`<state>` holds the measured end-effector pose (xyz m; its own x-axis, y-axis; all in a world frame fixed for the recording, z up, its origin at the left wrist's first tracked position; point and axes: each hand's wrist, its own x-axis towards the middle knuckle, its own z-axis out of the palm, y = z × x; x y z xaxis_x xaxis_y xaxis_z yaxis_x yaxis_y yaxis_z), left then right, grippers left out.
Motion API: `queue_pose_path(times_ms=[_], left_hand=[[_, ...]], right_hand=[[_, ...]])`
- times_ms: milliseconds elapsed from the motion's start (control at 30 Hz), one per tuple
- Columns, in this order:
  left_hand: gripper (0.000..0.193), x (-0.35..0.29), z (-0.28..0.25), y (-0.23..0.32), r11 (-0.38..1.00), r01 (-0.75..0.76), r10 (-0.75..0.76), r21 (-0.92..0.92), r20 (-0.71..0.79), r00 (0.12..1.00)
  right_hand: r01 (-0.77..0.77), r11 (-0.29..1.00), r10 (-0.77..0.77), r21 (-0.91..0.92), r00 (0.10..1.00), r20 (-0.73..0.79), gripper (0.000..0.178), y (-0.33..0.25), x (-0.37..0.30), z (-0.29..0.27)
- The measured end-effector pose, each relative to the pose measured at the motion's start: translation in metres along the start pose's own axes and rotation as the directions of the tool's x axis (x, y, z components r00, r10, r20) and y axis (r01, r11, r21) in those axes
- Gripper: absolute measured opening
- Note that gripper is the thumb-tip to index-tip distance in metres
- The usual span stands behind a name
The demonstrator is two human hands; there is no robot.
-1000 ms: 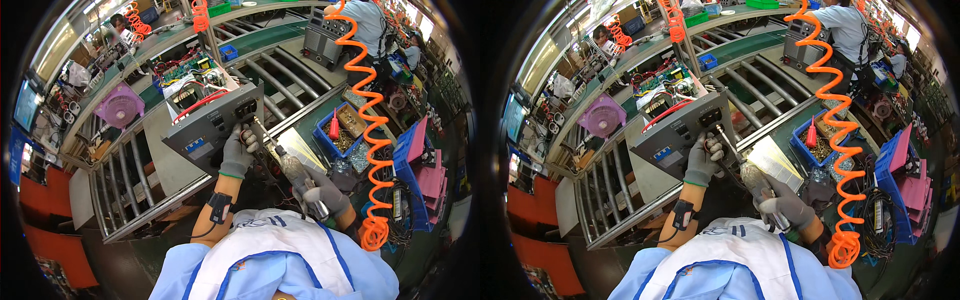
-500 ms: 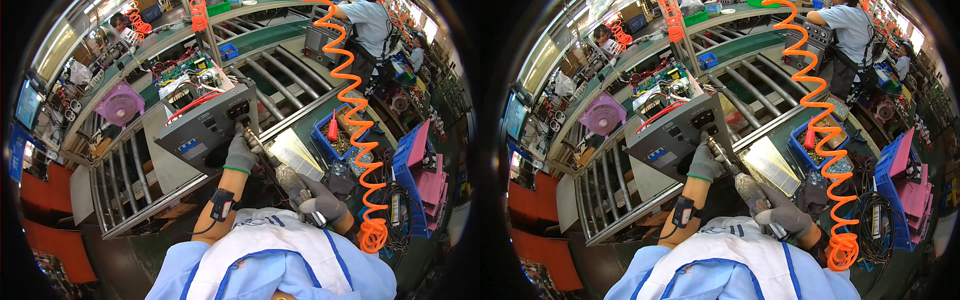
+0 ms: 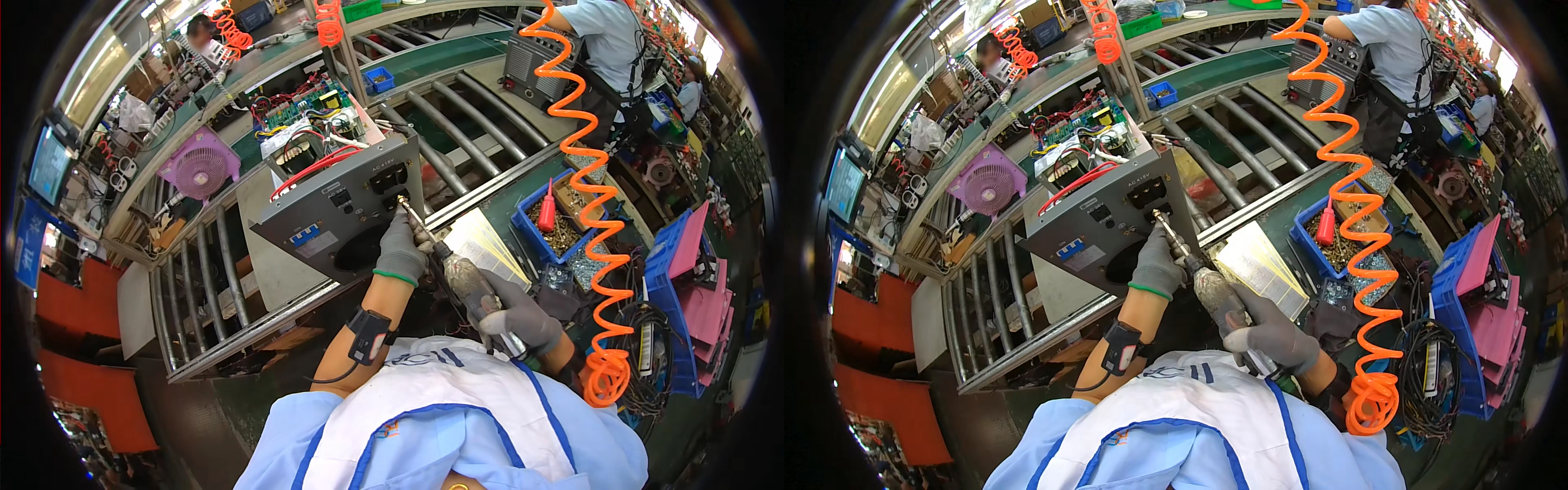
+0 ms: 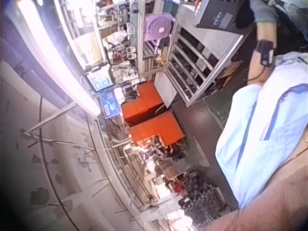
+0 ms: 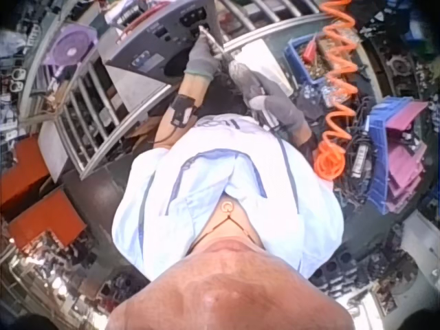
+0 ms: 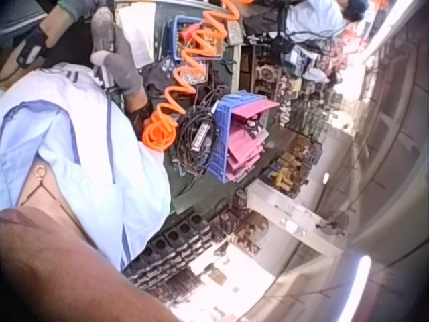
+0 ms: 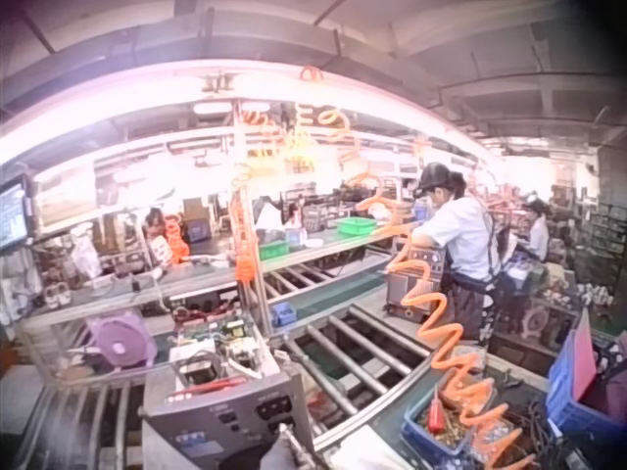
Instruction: Assembling and wiring electronic components in a metal housing on a production line.
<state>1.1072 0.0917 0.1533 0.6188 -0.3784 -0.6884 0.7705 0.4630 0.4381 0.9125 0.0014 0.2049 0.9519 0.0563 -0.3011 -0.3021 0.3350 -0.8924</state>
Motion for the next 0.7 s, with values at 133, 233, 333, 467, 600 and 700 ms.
queue_pose_path(times_ms=[133,233,333,467,600,700], left_hand=[[0.039,0.004,0.000,0.005,0.997,-0.024,0.020,0.076,0.051,0.998],[0.041,0.004,0.007,0.008,0.998,-0.035,0.033,0.049,0.044,0.998],[0.041,0.009,0.009,0.011,0.999,-0.048,0.046,0.024,0.057,0.997],[0.035,0.009,0.012,0.004,0.994,-0.109,0.108,0.015,0.034,0.994],[0.021,0.007,0.008,-0.008,0.959,-0.276,0.283,-0.064,0.182,0.942],[0.018,0.011,0.006,-0.010,0.954,-0.291,0.301,-0.078,0.218,0.928]], right_hand=[[-0.027,0.999,0.027,0.045,1.000,-0.001,0.079,-0.006,0.008,-0.002],[-0.012,0.999,0.015,0.048,0.999,-0.053,0.076,-0.007,0.013,-0.003],[0.020,1.000,-0.020,0.006,1.000,0.008,0.057,-0.013,0.020,-0.007],[0.093,0.993,-0.101,-0.077,0.989,-0.106,0.065,-0.015,0.026,-0.002],[0.152,0.950,-0.206,-0.274,0.962,-0.180,0.063,-0.012,0.030,-0.003],[0.081,0.970,-0.122,-0.228,0.977,-0.173,0.061,-0.013,0.025,-0.002]])
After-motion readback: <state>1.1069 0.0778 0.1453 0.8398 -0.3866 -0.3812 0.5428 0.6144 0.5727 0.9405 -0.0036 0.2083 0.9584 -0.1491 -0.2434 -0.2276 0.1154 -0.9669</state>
